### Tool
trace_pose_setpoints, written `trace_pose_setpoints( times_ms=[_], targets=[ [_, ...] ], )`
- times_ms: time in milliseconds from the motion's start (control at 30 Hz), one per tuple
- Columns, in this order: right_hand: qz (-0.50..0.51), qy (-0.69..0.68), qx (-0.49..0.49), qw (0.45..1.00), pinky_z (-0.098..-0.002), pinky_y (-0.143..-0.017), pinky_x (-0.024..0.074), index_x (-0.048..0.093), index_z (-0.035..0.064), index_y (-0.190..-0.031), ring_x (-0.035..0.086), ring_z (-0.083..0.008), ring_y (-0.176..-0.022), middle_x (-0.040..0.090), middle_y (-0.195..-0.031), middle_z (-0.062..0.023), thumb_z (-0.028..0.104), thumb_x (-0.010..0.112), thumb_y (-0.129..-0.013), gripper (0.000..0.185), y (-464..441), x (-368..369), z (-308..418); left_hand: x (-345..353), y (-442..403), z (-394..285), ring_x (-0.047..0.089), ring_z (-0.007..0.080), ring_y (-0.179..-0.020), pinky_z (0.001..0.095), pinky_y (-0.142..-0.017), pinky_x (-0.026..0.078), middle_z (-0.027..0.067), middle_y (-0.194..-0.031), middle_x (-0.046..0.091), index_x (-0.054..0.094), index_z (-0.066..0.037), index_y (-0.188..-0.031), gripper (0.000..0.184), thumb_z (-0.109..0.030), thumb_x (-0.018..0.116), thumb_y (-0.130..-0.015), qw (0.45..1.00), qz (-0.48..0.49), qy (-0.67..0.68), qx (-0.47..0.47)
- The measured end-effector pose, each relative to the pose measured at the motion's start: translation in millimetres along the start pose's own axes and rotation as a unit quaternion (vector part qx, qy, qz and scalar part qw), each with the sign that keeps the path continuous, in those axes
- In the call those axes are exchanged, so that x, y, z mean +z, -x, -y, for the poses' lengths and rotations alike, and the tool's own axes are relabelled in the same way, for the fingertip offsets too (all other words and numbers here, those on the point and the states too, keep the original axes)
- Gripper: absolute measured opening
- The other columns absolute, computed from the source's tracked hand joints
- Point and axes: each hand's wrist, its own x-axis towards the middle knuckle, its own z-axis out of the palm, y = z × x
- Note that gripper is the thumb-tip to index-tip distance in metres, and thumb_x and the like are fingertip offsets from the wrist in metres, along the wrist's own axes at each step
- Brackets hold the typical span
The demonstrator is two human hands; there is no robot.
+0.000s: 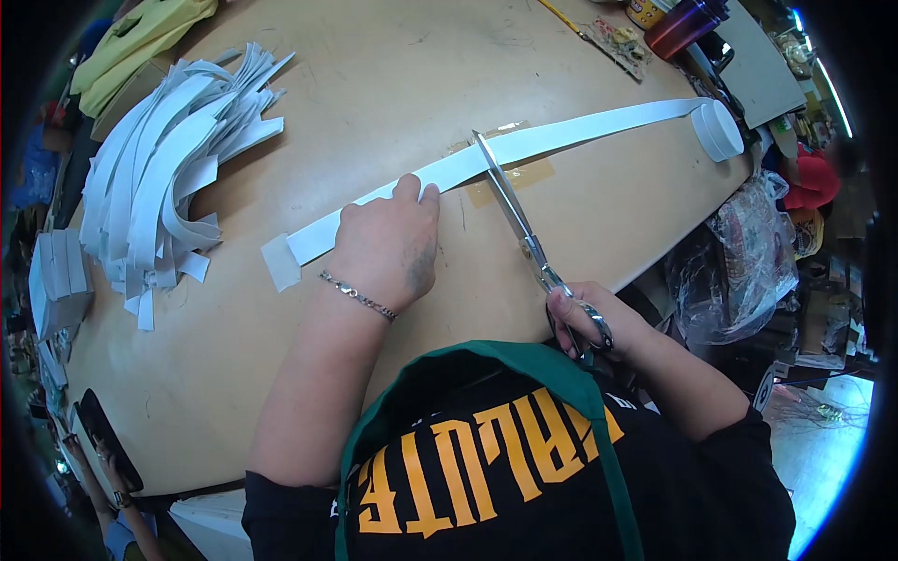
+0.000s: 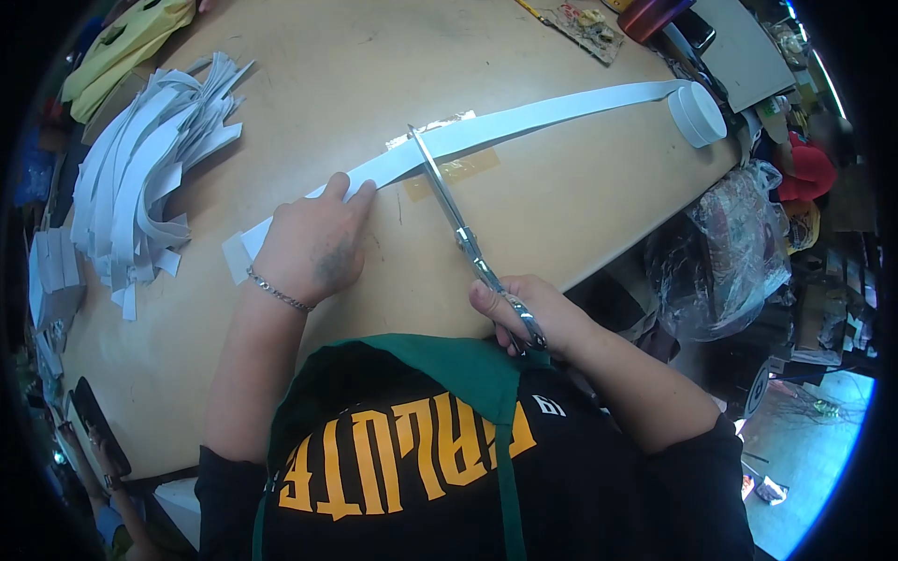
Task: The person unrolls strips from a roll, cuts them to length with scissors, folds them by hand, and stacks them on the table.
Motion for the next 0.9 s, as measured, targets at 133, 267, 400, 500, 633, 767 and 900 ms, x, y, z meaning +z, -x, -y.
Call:
trace_pose_setpoints(
  times_ms=[133,267,400,500,633,767,900],
  targets=[
    [-0.003,-0.001,-0.002,1.0,-0.0214,-0.046,0.0418,0.05,0.0086,-0.067,0.052,-0.01,-0.048,0.05,-0.054,-0.0021,0.072,0.046,-0.079,0.064,-2.3,0.0,-1.3,-3.1,-0.8,-0.3,0.064,0.0272,-0.073,0.0413,-0.067,0.051,0.0142,-0.105,0.053,0.049,-0.005,-0.123,0.051,-0.011,0.058,-0.073,1.0,0.008,0.009,0.0],
    [-0.009,-0.006,-0.006,1.0,-0.0221,-0.047,0.0416,0.051,0.0076,-0.068,0.052,-0.0097,-0.048,0.05,-0.054,-0.0022,0.068,0.047,-0.082,0.062,-2.2,2.3,-2.0,0.7,0.8,2.1,0.063,0.0274,-0.067,0.0383,-0.062,0.051,0.0146,-0.102,0.054,0.049,-0.004,-0.123,0.053,-0.01,0.058,-0.07,0.999,-0.032,0.019,0.018],
    [-0.01,0.009,0.005,1.0,-0.025,-0.051,0.0426,0.054,0.005,-0.071,0.052,-0.0115,-0.052,0.052,-0.057,-0.0024,0.059,0.052,-0.085,0.056,-3.1,0.9,-1.8,-1.3,-0.4,2.6,0.063,0.0264,-0.065,0.0365,-0.059,0.05,0.0145,-0.1,0.054,0.049,-0.004,-0.123,0.054,-0.009,0.058,-0.07,0.999,-0.027,0.015,0.023],
    [-0.015,-0.009,0.003,1.0,-0.0253,-0.052,0.0426,0.057,0.0034,-0.074,0.053,-0.0116,-0.054,0.053,-0.059,-0.0029,0.055,0.054,-0.086,0.053,-0.9,1.9,2.2,-3.0,-1.9,3.3,0.063,0.0258,-0.066,0.0358,-0.06,0.05,0.0139,-0.099,0.053,0.049,-0.004,-0.124,0.055,-0.01,0.059,-0.07,1.0,-0.012,0.006,0.026],
    [-0.022,-0.035,-0.005,0.999,-0.0252,-0.053,0.0426,0.062,0.0014,-0.079,0.053,-0.0106,-0.057,0.056,-0.061,-0.0032,0.049,0.058,-0.086,0.049,-1.3,3.4,-3.9,-4.8,-2.4,3.8,0.063,0.0251,-0.07,0.0348,-0.062,0.05,0.013,-0.1,0.052,0.048,-0.004,-0.125,0.057,-0.012,0.061,-0.07,1.0,-0.001,-0.008,0.029],
    [-0.034,-0.031,0.003,0.999,-0.0247,-0.054,0.0431,0.065,0.0007,-0.081,0.053,-0.0097,-0.058,0.058,-0.063,-0.003,0.045,0.061,-0.085,0.044,-2.9,4.9,-3.6,-5.5,-2.2,4.1,0.063,0.0253,-0.072,0.0346,-0.063,0.05,0.0128,-0.101,0.052,0.047,-0.005,-0.126,0.059,-0.012,0.062,-0.069,0.999,0.001,-0.009,0.031],
    [-0.043,-0.05,0.007,0.998,-0.0239,-0.055,0.0432,0.066,0.0007,-0.08,0.053,-0.0089,-0.058,0.059,-0.064,-0.0029,0.041,0.062,-0.085,0.041,-5.7,7.4,-6.4,-7.0,-2.4,4.2,0.063,0.0256,-0.072,0.0346,-0.063,0.05,0.0129,-0.101,0.052,0.047,-0.004,-0.126,0.058,-0.012,0.062,-0.07,0.999,0.005,-0.008,0.035]
  ],
)
